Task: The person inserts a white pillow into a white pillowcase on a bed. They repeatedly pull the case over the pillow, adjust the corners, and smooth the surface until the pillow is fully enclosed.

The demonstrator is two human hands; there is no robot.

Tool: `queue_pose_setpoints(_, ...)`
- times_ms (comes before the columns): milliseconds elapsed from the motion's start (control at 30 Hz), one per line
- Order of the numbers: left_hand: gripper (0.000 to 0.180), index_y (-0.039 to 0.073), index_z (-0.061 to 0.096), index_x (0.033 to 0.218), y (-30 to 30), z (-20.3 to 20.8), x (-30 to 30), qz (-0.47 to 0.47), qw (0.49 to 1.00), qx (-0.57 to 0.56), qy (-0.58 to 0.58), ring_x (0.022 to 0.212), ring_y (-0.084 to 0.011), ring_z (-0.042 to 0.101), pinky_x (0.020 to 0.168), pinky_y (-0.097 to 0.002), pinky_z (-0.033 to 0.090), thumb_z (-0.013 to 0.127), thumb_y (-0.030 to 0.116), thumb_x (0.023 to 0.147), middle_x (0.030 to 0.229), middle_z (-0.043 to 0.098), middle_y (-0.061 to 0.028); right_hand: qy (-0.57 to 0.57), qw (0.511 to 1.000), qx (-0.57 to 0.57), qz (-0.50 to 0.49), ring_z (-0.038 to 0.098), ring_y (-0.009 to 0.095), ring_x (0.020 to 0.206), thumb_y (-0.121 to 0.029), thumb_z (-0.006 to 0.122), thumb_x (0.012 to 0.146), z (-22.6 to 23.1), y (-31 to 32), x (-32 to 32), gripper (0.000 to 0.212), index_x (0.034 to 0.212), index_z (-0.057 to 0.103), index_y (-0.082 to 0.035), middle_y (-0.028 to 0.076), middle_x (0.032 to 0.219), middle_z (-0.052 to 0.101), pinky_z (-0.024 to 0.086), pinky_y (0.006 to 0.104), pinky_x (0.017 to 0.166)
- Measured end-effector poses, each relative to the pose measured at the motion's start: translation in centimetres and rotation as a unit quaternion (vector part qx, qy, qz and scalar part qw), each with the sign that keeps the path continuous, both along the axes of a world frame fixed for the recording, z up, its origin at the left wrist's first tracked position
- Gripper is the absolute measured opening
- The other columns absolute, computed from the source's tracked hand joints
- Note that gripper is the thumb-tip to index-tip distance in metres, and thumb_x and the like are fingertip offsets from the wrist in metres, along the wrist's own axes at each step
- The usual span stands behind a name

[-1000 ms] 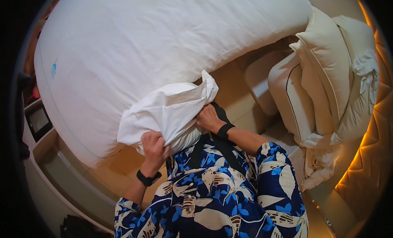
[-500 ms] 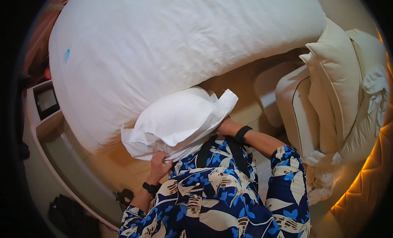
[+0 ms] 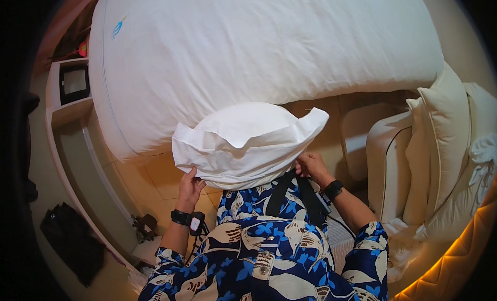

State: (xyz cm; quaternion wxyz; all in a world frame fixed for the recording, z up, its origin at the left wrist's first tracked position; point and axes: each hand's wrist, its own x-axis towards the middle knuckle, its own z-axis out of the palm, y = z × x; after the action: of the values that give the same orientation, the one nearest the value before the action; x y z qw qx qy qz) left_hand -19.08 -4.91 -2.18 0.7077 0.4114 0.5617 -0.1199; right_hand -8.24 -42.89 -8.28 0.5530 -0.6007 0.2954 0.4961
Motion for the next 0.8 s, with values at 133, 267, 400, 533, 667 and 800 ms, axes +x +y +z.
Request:
queue_pose_setpoints(133, 0.024, 0.007, 0.054, 0.110, 1.5, -1.3, -0.9, 0.080, 0.990, -0.097, -0.060, 0.098, -0.0205, 0.058, 0.083, -0.0373, 0.048, 0.057, 0.019, 0.089, 0.108, 0.061, -0.0064, 0.125, 0.981, 0.078, -0.129, 0.063, 0.020, 0.066, -0.034, 0.051, 0.089, -1.3, 1.5, -0.1, 0.035, 0.094, 0.059, 0.000, 0.011, 0.076, 0.065, 0.052, 0.0305, 0.057)
queue_pose_setpoints(267, 0.025, 0.003, 0.053, 0.111, 1.5, -1.3, -0.5, 0.204, 0.954, -0.173, -0.132, 0.106, -0.0254, 0.054, 0.095, -0.0433, 0.042, 0.051, 0.015, 0.090, 0.112, 0.060, -0.0107, 0.126, 0.981, 0.069, -0.128, 0.064, 0.020, 0.068, -0.034, 0.049, 0.090, -2.5, 2.8, -1.1, 0.035, 0.102, 0.058, -0.002, 0.011, 0.081, 0.065, 0.053, 0.0319, 0.059)
queue_pose_setpoints(400, 0.030, 0.003, 0.052, 0.116, 1.9, -1.4, -0.8, 0.202, 0.939, -0.240, -0.139, 0.111, -0.0285, 0.052, 0.098, -0.0472, 0.040, 0.044, 0.020, 0.093, 0.118, 0.057, -0.0131, 0.180, 0.973, 0.048, -0.136, 0.065, 0.024, 0.064, -0.032, 0.043, 0.093, -3.2, 3.0, -2.1, 0.038, 0.103, 0.057, 0.002, 0.016, 0.081, 0.065, 0.055, 0.0333, 0.053)
queue_pose_setpoints(533, 0.036, 0.003, 0.049, 0.121, 2.4, -2.9, -1.6, 0.190, 0.954, -0.231, -0.031, 0.113, -0.0308, 0.051, 0.097, -0.0488, 0.042, 0.042, 0.026, 0.095, 0.124, 0.054, -0.0140, 0.189, 0.973, 0.040, -0.127, 0.066, 0.022, 0.065, -0.037, 0.037, 0.094, -2.9, 3.4, -1.8, 0.041, 0.104, 0.057, -0.002, 0.014, 0.082, 0.066, 0.055, 0.0329, 0.053)
queue_pose_setpoints(667, 0.038, 0.005, 0.046, 0.126, 1.8, -3.1, -1.2, 0.177, 0.964, -0.195, 0.030, 0.118, -0.0299, 0.048, 0.100, -0.0479, 0.038, 0.042, 0.024, 0.094, 0.130, 0.051, -0.0129, 0.207, 0.963, 0.060, -0.160, 0.066, 0.021, 0.065, -0.037, 0.039, 0.094, -3.8, 3.0, -2.5, 0.041, 0.105, 0.057, -0.002, 0.013, 0.084, 0.066, 0.055, 0.0313, 0.054)
queue_pose_setpoints(800, 0.044, 0.005, 0.044, 0.130, 1.5, -2.9, -0.4, 0.194, 0.955, -0.225, 0.006, 0.122, -0.0303, 0.044, 0.103, -0.0488, 0.036, 0.045, 0.027, 0.092, 0.135, 0.046, -0.0130, 0.233, 0.954, 0.068, -0.177, 0.066, 0.021, 0.065, -0.039, 0.042, 0.094, -3.3, 2.8, -2.7, 0.041, 0.108, 0.056, -0.004, 0.012, 0.086, 0.066, 0.056, 0.0311, 0.055)
